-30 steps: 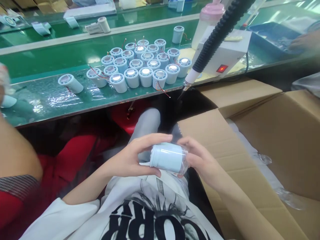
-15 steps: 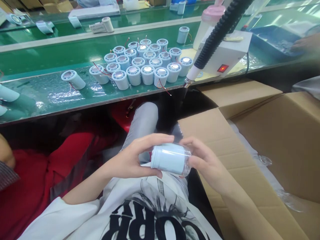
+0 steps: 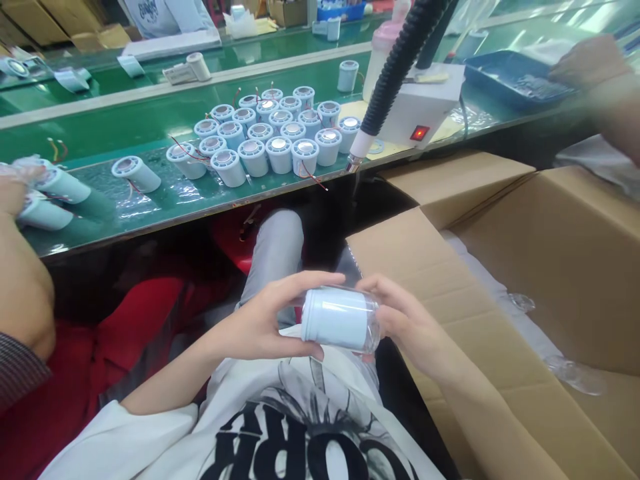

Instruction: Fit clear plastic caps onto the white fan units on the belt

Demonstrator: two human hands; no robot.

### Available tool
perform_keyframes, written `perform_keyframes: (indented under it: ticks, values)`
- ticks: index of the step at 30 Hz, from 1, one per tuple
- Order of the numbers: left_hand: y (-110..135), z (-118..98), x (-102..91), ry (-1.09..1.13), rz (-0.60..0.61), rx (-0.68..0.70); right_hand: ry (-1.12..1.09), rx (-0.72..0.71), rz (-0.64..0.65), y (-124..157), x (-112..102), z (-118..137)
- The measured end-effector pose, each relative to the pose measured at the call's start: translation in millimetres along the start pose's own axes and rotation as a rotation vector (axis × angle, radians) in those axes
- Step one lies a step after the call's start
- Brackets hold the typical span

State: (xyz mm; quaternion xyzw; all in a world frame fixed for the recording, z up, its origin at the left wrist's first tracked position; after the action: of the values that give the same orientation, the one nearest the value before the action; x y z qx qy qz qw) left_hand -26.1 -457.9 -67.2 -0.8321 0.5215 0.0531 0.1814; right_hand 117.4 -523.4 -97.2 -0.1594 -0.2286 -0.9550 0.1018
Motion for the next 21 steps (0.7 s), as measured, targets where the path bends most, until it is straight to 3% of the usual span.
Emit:
perform_keyframes:
  ticks: [12, 21]
  values:
    - [8, 7, -2.7, 0.103, -0.048, 0.034, -0.26, 0.365, 0.178, -10, 20, -20]
    - [14, 9, -3.7, 0.104, -0.064, -0.028, -0.412, 0.516, 0.308, -12, 29, -27]
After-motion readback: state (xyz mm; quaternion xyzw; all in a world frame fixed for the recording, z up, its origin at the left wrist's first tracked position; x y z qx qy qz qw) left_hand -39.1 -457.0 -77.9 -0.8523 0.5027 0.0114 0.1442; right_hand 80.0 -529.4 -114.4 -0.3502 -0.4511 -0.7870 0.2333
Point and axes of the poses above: each hand's wrist, its own y-axis away from the middle knuckle, its own x-axis out of the palm, z = x × y, the point moved 6 cm from there along -y, towards the middle knuckle, and after that the axes turned 9 degrees about x, right-handed, at the moved point
